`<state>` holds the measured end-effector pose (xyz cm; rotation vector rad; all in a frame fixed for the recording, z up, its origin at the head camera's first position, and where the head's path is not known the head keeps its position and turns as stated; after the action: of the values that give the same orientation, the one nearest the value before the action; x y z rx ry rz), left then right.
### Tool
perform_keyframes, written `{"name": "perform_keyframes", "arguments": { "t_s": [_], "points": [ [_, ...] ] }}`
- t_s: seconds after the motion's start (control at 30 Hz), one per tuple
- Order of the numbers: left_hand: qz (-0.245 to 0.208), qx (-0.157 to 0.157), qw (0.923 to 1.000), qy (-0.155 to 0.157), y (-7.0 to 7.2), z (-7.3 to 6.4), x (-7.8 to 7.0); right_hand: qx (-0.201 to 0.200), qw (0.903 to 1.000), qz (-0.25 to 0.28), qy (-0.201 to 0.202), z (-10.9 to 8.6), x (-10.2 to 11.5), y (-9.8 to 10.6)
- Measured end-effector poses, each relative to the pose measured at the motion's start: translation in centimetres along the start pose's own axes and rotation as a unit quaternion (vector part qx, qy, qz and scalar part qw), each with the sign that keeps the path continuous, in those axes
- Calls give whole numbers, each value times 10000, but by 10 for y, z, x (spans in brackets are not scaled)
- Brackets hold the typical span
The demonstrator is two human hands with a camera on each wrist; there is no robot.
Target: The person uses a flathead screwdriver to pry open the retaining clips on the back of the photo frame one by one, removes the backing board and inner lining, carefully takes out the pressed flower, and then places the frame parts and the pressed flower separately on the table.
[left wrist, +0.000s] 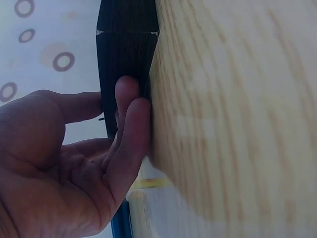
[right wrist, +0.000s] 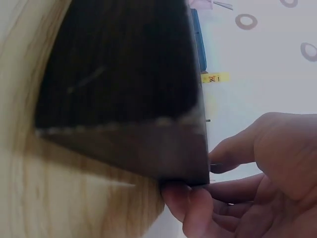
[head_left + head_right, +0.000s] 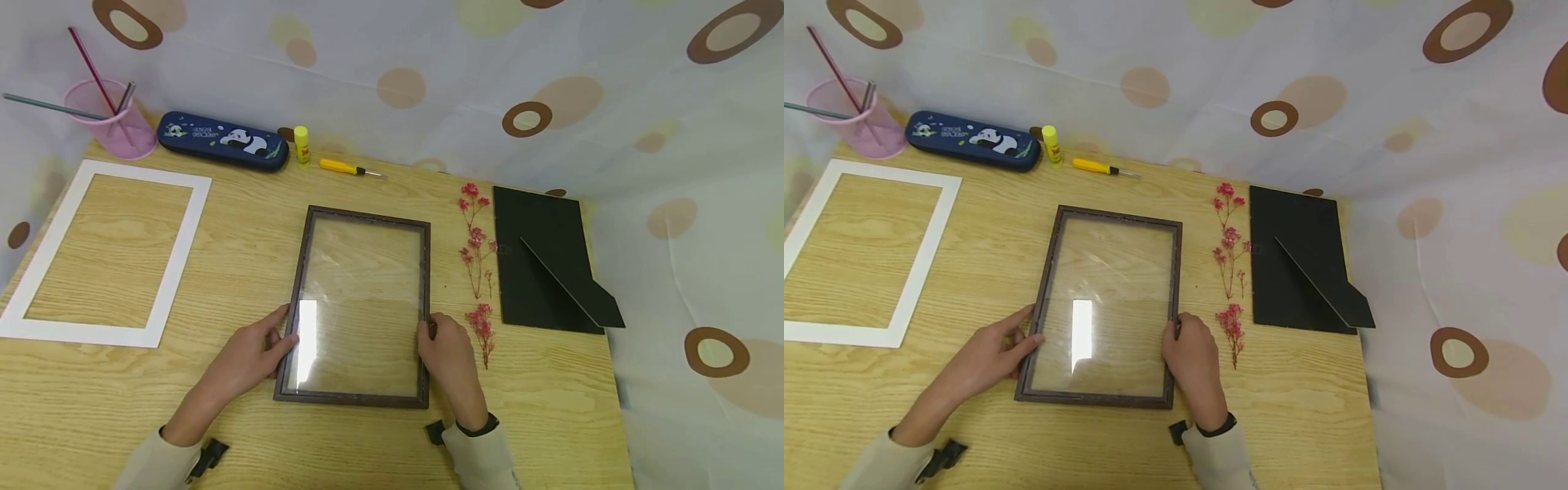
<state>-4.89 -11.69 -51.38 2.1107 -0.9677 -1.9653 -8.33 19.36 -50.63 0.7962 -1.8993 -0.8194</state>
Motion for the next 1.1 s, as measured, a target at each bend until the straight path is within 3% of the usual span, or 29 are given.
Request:
{"name": "perform_keyframes", "arguments": {
  "t_s": [0.4, 0.57, 0.67, 0.87, 1.1],
  "points": [
    [194, -43, 9994, -267, -1, 1, -1, -211, 9992, -107, 334, 2, 1, -1],
    [733, -239, 9953, -587, 2, 3, -5, -192, 9992, -45, 350, 1, 0, -2],
    [974, -362, 9927, -618, 4, 3, -8, -156, 9990, -30, 426, 0, 0, -3],
    [539, -464, 9969, -337, 8, 0, -11, -231, 9977, 55, 628, -2, 1, 1],
    [-125, -436, 9987, -252, 10, -2, -13, -282, 9969, 86, 734, -4, 4, 7]
  ]
}}
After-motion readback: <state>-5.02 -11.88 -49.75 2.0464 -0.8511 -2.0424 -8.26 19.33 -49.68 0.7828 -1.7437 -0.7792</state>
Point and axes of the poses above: each hand's wrist, its own z-axis towards the middle knuckle, its own y-axis out of the back of the hand, x = y × z, the point moved 4 cm from there along z, towards the middle knuckle, and after that the axes turned 12 degrees about -y, right-handed, at the moved point
